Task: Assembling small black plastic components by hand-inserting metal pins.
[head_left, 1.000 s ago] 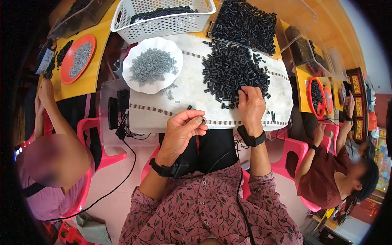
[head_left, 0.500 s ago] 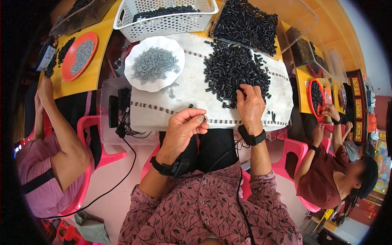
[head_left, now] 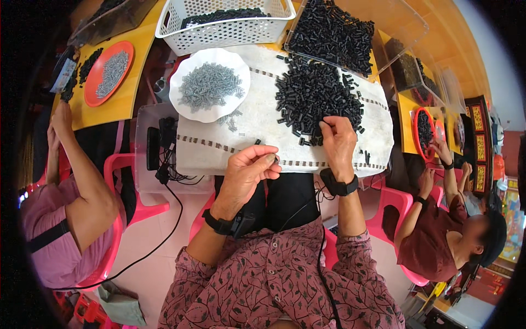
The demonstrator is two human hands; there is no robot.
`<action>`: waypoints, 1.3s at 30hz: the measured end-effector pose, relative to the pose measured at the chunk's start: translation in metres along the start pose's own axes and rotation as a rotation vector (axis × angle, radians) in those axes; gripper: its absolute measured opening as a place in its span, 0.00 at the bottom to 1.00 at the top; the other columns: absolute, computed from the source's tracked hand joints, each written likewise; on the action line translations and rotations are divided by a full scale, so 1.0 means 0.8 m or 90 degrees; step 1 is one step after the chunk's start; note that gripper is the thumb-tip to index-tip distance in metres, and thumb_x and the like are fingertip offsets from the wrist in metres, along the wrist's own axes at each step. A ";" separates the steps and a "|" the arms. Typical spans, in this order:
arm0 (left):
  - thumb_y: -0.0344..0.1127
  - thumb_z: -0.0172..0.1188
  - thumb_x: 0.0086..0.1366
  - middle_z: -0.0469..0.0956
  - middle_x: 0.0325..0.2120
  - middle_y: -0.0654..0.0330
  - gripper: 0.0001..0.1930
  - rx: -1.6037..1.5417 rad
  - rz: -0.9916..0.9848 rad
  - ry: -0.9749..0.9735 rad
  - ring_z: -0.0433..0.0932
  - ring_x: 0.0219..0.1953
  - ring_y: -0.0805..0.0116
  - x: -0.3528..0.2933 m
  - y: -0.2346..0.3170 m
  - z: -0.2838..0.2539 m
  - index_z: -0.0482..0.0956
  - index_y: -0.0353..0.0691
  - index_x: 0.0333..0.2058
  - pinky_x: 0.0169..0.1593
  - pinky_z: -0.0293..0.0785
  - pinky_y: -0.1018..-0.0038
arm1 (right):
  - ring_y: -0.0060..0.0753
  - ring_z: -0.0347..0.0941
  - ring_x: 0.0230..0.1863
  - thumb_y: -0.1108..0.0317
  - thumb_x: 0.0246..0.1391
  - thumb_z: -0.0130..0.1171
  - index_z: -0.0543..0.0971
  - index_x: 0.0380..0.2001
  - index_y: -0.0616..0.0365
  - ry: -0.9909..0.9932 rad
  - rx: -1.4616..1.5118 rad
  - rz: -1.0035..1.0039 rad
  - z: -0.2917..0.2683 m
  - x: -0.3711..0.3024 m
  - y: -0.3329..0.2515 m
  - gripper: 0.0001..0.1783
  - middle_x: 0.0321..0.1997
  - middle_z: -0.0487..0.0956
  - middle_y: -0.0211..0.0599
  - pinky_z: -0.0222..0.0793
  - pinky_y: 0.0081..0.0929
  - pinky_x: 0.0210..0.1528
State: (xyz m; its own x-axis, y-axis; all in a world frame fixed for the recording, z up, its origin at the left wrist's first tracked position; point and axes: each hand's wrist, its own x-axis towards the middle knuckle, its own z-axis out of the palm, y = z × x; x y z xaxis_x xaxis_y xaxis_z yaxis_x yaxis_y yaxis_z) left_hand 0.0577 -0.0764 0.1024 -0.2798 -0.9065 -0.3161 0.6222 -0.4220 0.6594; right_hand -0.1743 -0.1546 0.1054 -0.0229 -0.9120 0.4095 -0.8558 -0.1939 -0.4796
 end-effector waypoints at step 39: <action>0.27 0.51 0.68 0.78 0.42 0.55 0.13 -0.182 0.043 -0.074 0.78 0.41 0.70 0.001 -0.002 -0.004 0.74 0.33 0.50 0.47 0.75 0.74 | 0.14 0.71 0.29 0.77 0.58 0.56 0.78 0.42 0.62 -0.195 0.708 0.305 -0.010 -0.074 -0.109 0.09 0.35 0.79 0.30 0.68 0.12 0.32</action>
State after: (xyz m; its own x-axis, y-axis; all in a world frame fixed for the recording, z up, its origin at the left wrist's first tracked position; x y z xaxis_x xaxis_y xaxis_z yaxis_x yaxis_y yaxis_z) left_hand 0.0587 -0.0768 0.0994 -0.3020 -0.9348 -0.1868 0.8180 -0.3548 0.4528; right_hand -0.1027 -0.0809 0.1294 0.0373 -0.9929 -0.1133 0.1096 0.1168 -0.9871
